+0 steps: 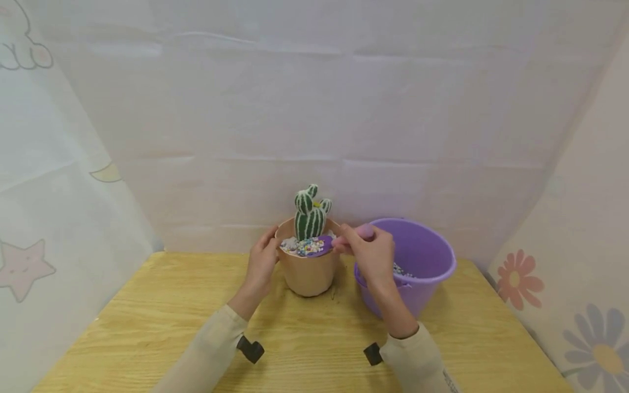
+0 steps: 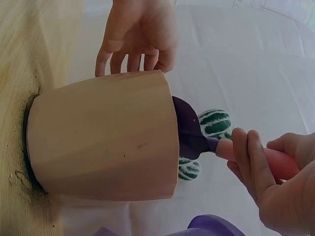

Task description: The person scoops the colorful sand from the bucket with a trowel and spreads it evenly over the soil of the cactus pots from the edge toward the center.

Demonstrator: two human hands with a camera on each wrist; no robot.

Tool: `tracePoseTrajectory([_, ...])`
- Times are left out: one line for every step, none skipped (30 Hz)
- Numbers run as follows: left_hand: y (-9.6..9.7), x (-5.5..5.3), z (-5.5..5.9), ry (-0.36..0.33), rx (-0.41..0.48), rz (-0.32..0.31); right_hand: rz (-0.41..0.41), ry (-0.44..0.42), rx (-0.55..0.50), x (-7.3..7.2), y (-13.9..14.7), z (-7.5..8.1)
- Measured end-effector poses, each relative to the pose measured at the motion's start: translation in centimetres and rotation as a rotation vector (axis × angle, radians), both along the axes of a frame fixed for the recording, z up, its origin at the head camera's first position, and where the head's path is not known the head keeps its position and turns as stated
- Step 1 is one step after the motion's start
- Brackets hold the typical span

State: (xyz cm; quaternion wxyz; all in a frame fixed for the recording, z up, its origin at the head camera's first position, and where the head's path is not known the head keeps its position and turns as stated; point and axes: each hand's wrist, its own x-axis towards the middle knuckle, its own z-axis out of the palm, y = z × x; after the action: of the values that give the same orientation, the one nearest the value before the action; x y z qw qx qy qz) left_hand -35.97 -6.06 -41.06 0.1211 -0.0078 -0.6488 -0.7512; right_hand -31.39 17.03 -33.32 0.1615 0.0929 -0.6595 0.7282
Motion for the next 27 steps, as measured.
tracePoseTrajectory([0.0, 0.0, 0.0, 0.001, 0.001, -0.003, -0.001, 0.004, 0.001, 0.0, 0.0, 0.0])
tracePoseTrajectory([0.0, 0.1, 0.0, 0.002, 0.002, -0.007, 0.001, 0.007, 0.005, 0.1, 0.0, 0.0])
tracePoseTrajectory([-0.1, 0.1, 0.0, 0.003, 0.000, -0.011, 0.003, 0.010, 0.010, 0.1, 0.0, 0.0])
tracePoseTrajectory([-0.1, 0.1, 0.0, 0.002, -0.001, -0.012, 0.007, 0.015, 0.012, 0.1, 0.1, 0.0])
tracePoseTrajectory([-0.1, 0.1, 0.0, 0.000, -0.002, -0.013, 0.009, 0.018, 0.013, 0.1, 0.1, 0.0])
tracePoseTrajectory([-0.1, 0.1, 0.0, 0.000, -0.003, -0.013, 0.011, 0.020, 0.012, 0.1, 0.1, 0.1])
tracePoseTrajectory([-0.1, 0.1, 0.0, -0.001, -0.003, -0.011, 0.010, 0.021, 0.012, 0.1, 0.2, 0.1])
tracePoseTrajectory([-0.1, 0.1, 0.0, -0.002, -0.003, -0.009, 0.008, 0.022, 0.010, 0.1, 0.3, 0.2])
tracePoseTrajectory([-0.1, 0.1, 0.0, -0.004, -0.003, -0.006, 0.005, 0.024, 0.007, 0.1, 0.3, 0.2])
tracePoseTrajectory([-0.1, 0.1, 0.1, -0.005, -0.001, -0.001, 0.001, 0.027, 0.005, 0.1, 0.4, 0.3])
tracePoseTrajectory([-0.1, 0.1, 0.1, -0.006, 0.000, 0.002, -0.005, 0.028, 0.008, 0.2, 0.4, 0.3])
tracePoseTrajectory([-0.1, 0.0, 0.1, -0.002, 0.002, 0.003, -0.010, 0.031, 0.013, 0.2, 0.5, 0.4])
tracePoseTrajectory([-0.1, 0.0, 0.1, 0.000, 0.002, 0.006, -0.016, 0.036, 0.016, 0.2, 0.5, 0.3])
tracePoseTrajectory([-0.1, 0.0, 0.1, 0.003, 0.005, 0.007, -0.026, 0.037, 0.027, 0.2, 0.5, 0.4])
tracePoseTrajectory([-0.1, -0.1, 0.1, 0.002, 0.004, 0.009, -0.032, 0.042, 0.035, 0.2, 0.6, 0.4])
tracePoseTrajectory([-0.1, -0.1, 0.1, 0.002, 0.003, 0.008, -0.038, 0.047, 0.040, 0.2, 0.6, 0.4])
tracePoseTrajectory([-0.1, -0.1, 0.1, 0.002, 0.002, 0.006, -0.050, 0.051, 0.051, 0.2, 0.6, 0.4])
tracePoseTrajectory([-0.1, -0.2, 0.0, 0.004, 0.001, 0.002, -0.062, 0.055, 0.061, 0.2, 0.6, 0.4])
tracePoseTrajectory([-0.2, -0.2, 0.0, 0.004, 0.000, -0.002, -0.073, 0.060, 0.070, 0.2, 0.6, 0.5])
tracePoseTrajectory([-0.2, -0.3, -0.1, 0.002, 0.001, -0.007, -0.088, 0.063, 0.083, 0.2, 0.6, 0.5])
tracePoseTrajectory([-0.3, -0.3, -0.1, -0.004, -0.002, -0.013, -0.097, 0.073, 0.090, 0.2, 0.7, 0.6])
tracePoseTrajectory([-0.3, -0.2, 0.2, -0.008, -0.001, -0.023, -0.112, 0.081, 0.101, 0.1, 0.7, 0.6])
tracePoseTrajectory([-0.4, -0.2, 0.1, -0.002, 0.001, -0.029, -0.128, 0.087, 0.115, 0.1, 0.8, 0.6])
tracePoseTrajectory([-0.3, -0.2, 0.2, 0.002, 0.002, -0.031, -0.137, 0.095, 0.120, 0.1, 0.8, 0.7])
tracePoseTrajectory([-0.3, -0.1, 0.2, 0.003, 0.003, -0.031, -0.147, 0.103, 0.127, 0.1, 0.9, 0.7])
tracePoseTrajectory([-0.3, -0.1, 0.2, 0.001, 0.004, -0.029, -0.159, 0.110, 0.138, 0.1, 1.0, 0.7])
tracePoseTrajectory([-0.3, 0.0, 0.2, 0.002, 0.003, -0.027, -0.168, 0.119, 0.150, 0.1, 1.1, 0.7])
